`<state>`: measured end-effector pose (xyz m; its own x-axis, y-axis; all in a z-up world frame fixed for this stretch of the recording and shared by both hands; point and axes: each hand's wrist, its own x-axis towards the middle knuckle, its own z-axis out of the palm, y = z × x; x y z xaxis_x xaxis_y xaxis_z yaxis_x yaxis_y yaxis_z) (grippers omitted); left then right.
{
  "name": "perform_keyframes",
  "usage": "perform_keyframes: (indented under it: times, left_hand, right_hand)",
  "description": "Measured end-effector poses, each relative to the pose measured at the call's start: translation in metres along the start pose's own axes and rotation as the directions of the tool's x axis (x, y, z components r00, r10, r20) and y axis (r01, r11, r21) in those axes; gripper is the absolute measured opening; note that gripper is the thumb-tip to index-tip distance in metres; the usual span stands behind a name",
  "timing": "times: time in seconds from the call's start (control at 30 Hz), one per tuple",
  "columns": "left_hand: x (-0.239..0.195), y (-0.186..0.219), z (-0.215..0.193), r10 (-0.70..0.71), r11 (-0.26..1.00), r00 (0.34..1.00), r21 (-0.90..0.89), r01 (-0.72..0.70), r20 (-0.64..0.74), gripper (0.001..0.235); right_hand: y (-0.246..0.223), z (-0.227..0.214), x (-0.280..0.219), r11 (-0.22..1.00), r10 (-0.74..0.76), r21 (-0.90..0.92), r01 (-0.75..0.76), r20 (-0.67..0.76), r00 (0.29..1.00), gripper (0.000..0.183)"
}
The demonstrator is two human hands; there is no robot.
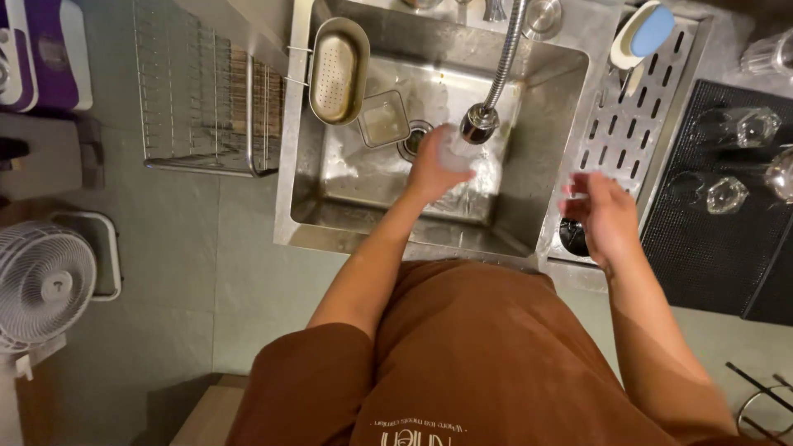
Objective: The person washes various items in a stainless steel sink using a colorful brush and running water. They scrub and rinse several clear glasses, a metal shaker, a spoon, and a rectangular plastic container, placing the cleaned items on a drying rack to the right.
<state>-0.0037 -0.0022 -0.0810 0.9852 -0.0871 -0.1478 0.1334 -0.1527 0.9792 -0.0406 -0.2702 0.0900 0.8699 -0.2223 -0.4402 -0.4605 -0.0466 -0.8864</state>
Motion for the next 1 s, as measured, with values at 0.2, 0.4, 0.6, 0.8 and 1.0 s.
perform_keyframes:
  times: [0.2,0.4,0.6,0.8,1.0]
  left_hand:
    - [0.001,-0.007,0.004,-0.045,0.999,0.995,0.018,0.043,0.085,0.116]
    - [-0.008,0.064,0.003,-0.479,0.798,0.843,-0.278,0.535,0.244,0.123]
    - [-0.013,-0.044,0.019,-0.457,-0.057,0.514,-0.600,0.798,0.726,0.061]
    - [-0.023,-0.006,-0.020,-0.475,0.099,0.453,-0.466,0.879,0.754,0.062]
    - [-0.018,0.012,-0.030,-0.130,0.887,0.826,-0.309,0.344,0.549,0.053]
  right_hand:
    - [0.074,-0.028,-0.026,0.942,0.223,-0.244,-0.230,-0.059,0.973,0.034]
    - [0.061,0.007,-0.021,0.944,0.232,-0.254,-0.209,0.061,0.971,0.049]
    - [0.079,0.052,0.031,0.935,0.161,-0.333,-0.120,0.098,0.982,0.056]
    - [0.083,0.095,0.087,0.917,-0.355,-0.012,0.399,0.431,0.829,0.069]
    - [0.041,0.153,0.086,0.729,0.284,-0.654,0.204,0.559,0.779,0.034]
